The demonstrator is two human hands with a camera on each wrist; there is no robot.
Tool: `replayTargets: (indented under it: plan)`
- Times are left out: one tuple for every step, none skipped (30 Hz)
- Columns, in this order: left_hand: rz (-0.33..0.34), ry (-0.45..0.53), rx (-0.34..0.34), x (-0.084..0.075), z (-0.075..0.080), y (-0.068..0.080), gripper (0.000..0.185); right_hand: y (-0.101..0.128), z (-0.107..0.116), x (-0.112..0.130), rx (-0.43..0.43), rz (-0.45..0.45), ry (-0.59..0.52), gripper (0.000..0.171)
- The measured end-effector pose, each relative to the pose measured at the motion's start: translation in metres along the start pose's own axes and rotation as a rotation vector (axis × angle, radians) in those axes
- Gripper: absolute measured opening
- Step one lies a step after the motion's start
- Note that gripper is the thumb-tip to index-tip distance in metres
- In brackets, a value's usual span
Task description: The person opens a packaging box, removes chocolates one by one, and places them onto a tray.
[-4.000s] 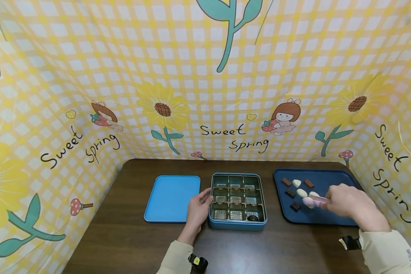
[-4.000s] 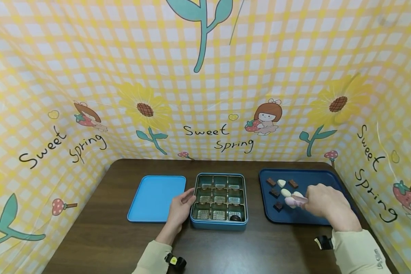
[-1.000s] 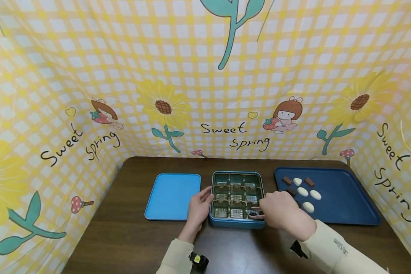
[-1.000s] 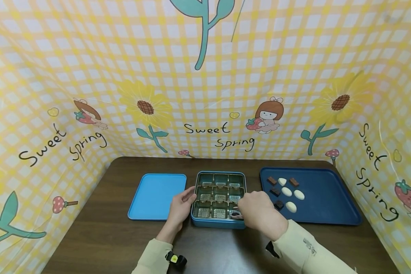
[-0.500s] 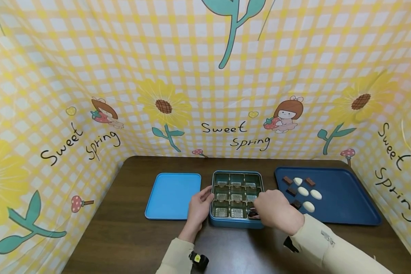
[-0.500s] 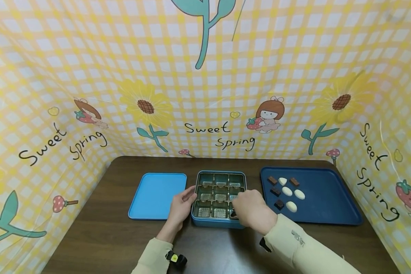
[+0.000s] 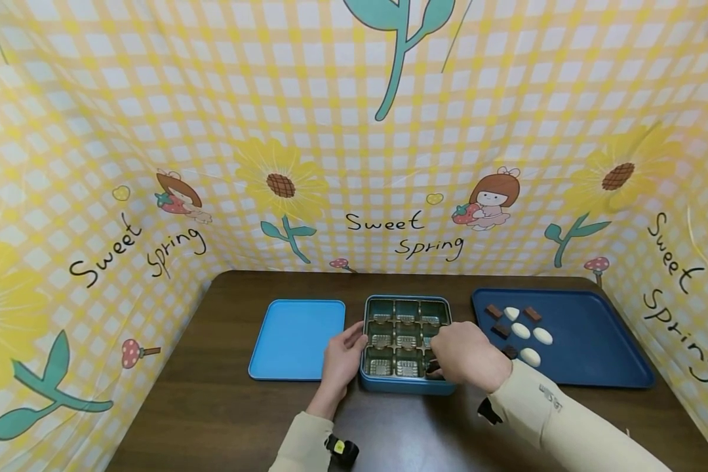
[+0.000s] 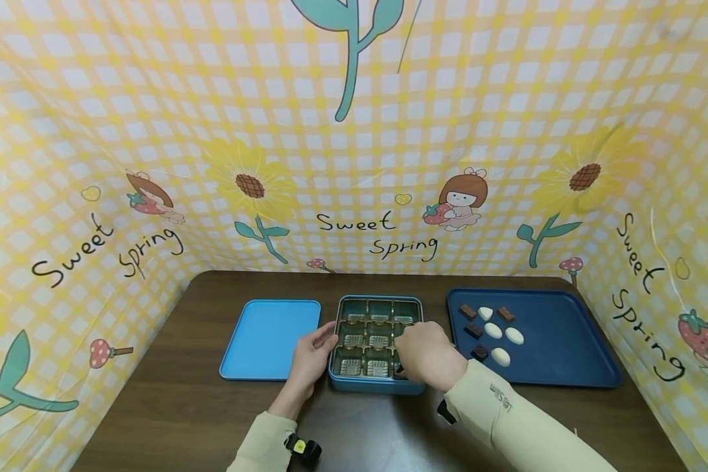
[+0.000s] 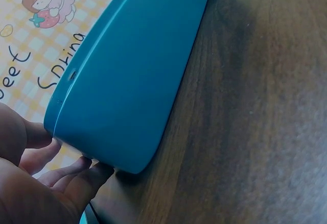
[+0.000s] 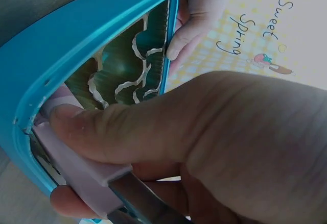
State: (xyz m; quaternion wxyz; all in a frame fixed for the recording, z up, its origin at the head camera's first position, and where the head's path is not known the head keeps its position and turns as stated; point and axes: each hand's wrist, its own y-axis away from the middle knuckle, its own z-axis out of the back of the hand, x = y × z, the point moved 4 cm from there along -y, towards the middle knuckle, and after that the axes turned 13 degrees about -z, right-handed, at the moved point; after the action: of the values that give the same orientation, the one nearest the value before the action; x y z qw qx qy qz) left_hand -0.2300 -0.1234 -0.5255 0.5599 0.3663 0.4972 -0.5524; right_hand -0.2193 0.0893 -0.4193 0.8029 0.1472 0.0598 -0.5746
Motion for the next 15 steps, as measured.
replayTargets:
  plan:
    - [-0.001,-0.001,0.001,-0.0002,0.0001,0.0000,0.038,-0.0006,0.0001,0.0000,0.009,-0.002,0.002,0.033]
    - [0.000,0.000,0.002,-0.0002,0.0001,0.0000,0.038,-0.0013,-0.0002,0.0000,0.018,-0.004,0.003,0.034]
    - [0.001,-0.001,0.002,-0.0003,0.0002,-0.0001,0.038,-0.0019,-0.0005,-0.0001,0.026,-0.005,0.004,0.034]
    - [0.001,-0.002,0.002,-0.0004,0.0003,-0.0001,0.038,-0.0022,-0.0007,-0.0002,0.032,-0.005,0.002,0.034]
    - [0.000,-0.003,0.003,-0.0006,0.0003,-0.0002,0.038,-0.0027,-0.0013,-0.0003,0.037,-0.005,0.000,0.035]
    - [-0.001,-0.003,0.002,-0.0007,0.0004,-0.0004,0.038,-0.0028,-0.0015,-0.0007,0.039,-0.006,-0.003,0.035]
    - [-0.002,-0.005,0.001,-0.0009,0.0005,-0.0005,0.038,-0.0026,-0.0018,-0.0010,0.043,-0.007,-0.006,0.035]
    - [-0.001,-0.006,-0.001,-0.0009,0.0005,-0.0006,0.037,-0.0026,-0.0026,-0.0013,0.044,-0.006,-0.008,0.034]
    - [-0.002,-0.007,-0.002,-0.0010,0.0005,-0.0007,0.037,-0.0022,-0.0029,-0.0020,0.041,-0.005,-0.013,0.034]
    - [-0.002,-0.008,-0.003,-0.0010,0.0005,-0.0008,0.037,-0.0016,-0.0030,-0.0027,0.036,-0.002,-0.015,0.033]
    - [-0.002,-0.009,-0.004,-0.0010,0.0005,-0.0007,0.037,-0.0010,-0.0033,-0.0036,0.033,-0.002,-0.021,0.032]
    - [-0.002,-0.010,-0.005,-0.0010,0.0004,-0.0006,0.037,0.0000,-0.0031,-0.0047,0.031,-0.003,-0.029,0.030]
    - [-0.002,-0.011,-0.004,-0.0010,0.0002,-0.0005,0.037,0.0011,-0.0033,-0.0057,0.030,0.000,-0.036,0.029]
    - [-0.002,-0.013,-0.005,-0.0010,0.0001,-0.0002,0.037,0.0022,-0.0029,-0.0070,0.026,0.005,-0.046,0.027]
    - [-0.002,-0.013,-0.005,-0.0010,0.0000,0.0000,0.037,0.0034,-0.0023,-0.0083,0.025,0.007,-0.058,0.027]
